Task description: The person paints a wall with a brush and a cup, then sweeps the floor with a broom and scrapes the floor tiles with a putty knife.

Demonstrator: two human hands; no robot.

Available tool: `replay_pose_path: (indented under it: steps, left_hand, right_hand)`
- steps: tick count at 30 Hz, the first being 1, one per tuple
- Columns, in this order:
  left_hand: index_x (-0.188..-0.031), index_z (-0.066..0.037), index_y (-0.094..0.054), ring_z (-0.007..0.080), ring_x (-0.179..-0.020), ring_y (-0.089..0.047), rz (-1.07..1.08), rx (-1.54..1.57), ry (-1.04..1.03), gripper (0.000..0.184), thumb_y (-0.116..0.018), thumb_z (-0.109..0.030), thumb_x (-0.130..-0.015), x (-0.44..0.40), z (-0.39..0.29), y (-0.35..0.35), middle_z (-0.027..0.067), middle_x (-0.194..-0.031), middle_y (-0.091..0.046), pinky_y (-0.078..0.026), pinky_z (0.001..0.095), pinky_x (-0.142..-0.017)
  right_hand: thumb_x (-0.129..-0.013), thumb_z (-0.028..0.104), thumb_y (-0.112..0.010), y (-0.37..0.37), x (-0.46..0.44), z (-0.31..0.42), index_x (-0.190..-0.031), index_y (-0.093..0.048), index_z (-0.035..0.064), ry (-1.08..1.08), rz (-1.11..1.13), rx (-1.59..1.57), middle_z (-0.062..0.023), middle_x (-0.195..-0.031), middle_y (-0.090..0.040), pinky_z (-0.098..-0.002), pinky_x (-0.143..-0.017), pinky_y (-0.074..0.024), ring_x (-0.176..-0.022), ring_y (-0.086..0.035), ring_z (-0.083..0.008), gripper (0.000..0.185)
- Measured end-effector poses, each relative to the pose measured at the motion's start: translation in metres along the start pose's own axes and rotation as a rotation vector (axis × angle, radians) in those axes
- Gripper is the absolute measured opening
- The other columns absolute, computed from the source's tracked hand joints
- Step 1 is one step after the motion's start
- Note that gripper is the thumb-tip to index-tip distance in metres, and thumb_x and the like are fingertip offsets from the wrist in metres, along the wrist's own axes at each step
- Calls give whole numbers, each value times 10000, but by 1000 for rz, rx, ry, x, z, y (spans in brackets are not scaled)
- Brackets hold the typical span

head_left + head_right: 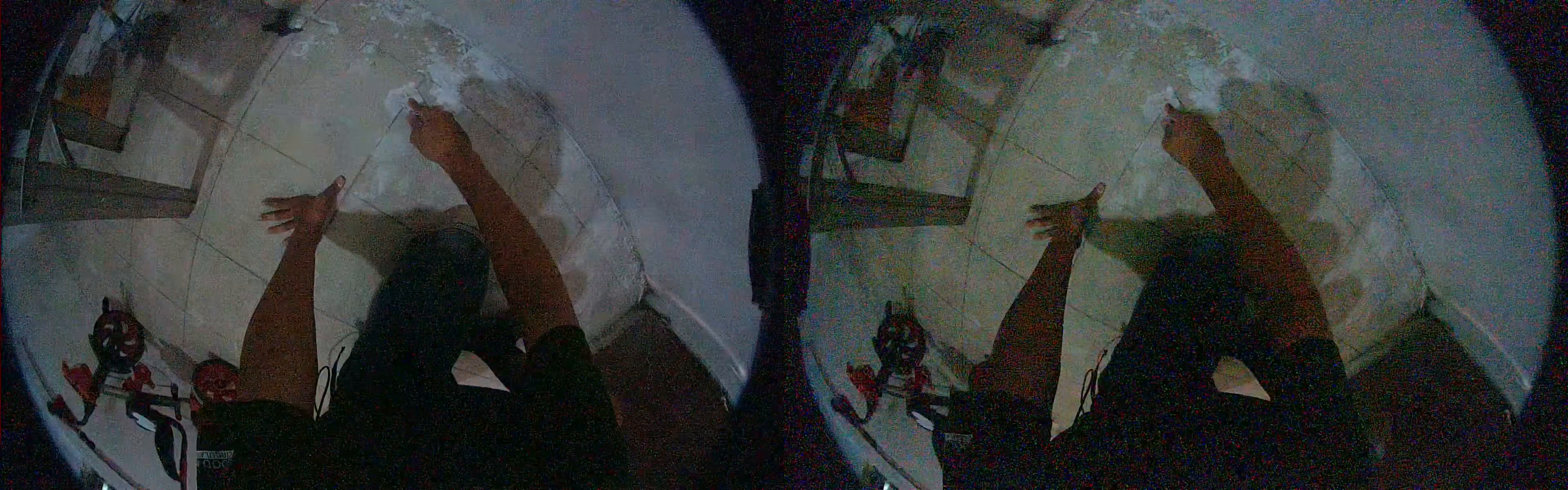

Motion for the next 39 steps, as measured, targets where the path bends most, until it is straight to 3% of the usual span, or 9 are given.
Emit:
replay_pose_path:
  steps: [10,13,20,23,26,28,31,35,39]
  left_hand:
    - [-1450,-17,339,528,-1413,262,-21,8,54,1663,-844,-731,-523,4,2,1,297,-1508,364,-23,747,-1088]
    - [-1451,-20,339,529,-1419,246,-13,-16,51,1681,-850,-734,-501,4,2,0,297,-1515,352,-26,741,-1094]
    - [-1459,-33,335,520,-1423,246,-6,-46,69,1718,-870,-731,-452,-8,4,-10,291,-1526,336,-20,741,-1096]
    - [-1471,-49,323,503,-1433,242,-60,-22,128,1707,-870,-729,-456,-13,9,-12,281,-1535,327,-20,726,-1108]
    - [-1470,-44,320,502,-1427,257,-44,-29,30,1706,-866,-736,-458,-11,8,-16,283,-1530,333,-16,730,-1104]
    - [-1466,-30,320,506,-1420,269,-62,-48,59,1705,-862,-739,-462,-15,10,-20,288,-1523,343,-15,738,-1098]
    - [-1460,-6,316,520,-1407,285,-69,-42,73,1701,-855,-745,-471,-9,8,-11,299,-1510,356,-16,749,-1089]
    - [-1460,6,307,541,-1394,292,-31,-51,82,1683,-840,-752,-491,0,8,-9,314,-1501,360,-31,747,-1090]
    - [-1460,5,307,545,-1390,295,-50,-79,37,1680,-835,-758,-493,-12,5,-16,316,-1501,356,-38,748,-1089]
  right_hand:
    - [-974,279,-509,15,22,18,-1370,-551,81,65,-193,101,-238,-1193,-646,-493,-949,-502,-1076,-644,-393,446]
    - [-972,296,-520,-8,5,2,-1379,-546,92,-77,42,-82,-215,-1226,-640,-484,-959,-500,-1115,-632,-366,457]
    - [-963,285,-526,1,-2,12,-1359,-556,51,-26,29,4,-236,-1139,-665,-460,-933,-517,-1039,-655,-386,461]
    - [-953,269,-532,7,11,21,-1337,-572,33,172,-321,173,-260,-1073,-674,-459,-893,-535,-974,-669,-404,452]
    - [-953,272,-536,-4,-4,-6,-1347,-567,40,-155,-57,-215,-252,-1153,-654,-460,-948,-508,-1054,-646,-383,458]
    - [-953,274,-542,-1,-15,10,-1360,-558,47,93,-59,41,-258,-1164,-649,-463,-950,-504,-1042,-644,-390,466]
    - [-948,264,-547,18,19,14,-1373,-552,67,-106,-135,-23,-259,-1201,-634,-470,-958,-495,-1080,-621,-415,468]
    - [-950,259,-542,-2,8,11,-1390,-541,86,70,-38,297,-273,-1227,-617,-466,-974,-490,-1129,-599,-432,473]
    - [-969,275,-528,12,14,-4,-1416,-511,85,-168,14,-185,-273,-1248,-609,-464,-1010,-472,-1147,-594,-435,486]
Point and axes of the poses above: each hand's wrist, its own x-axis away from the middle knuckle, its own y-axis out of the back of the hand, z = x × y, the point moved 9 cm from there along -x, towards the middle knuckle
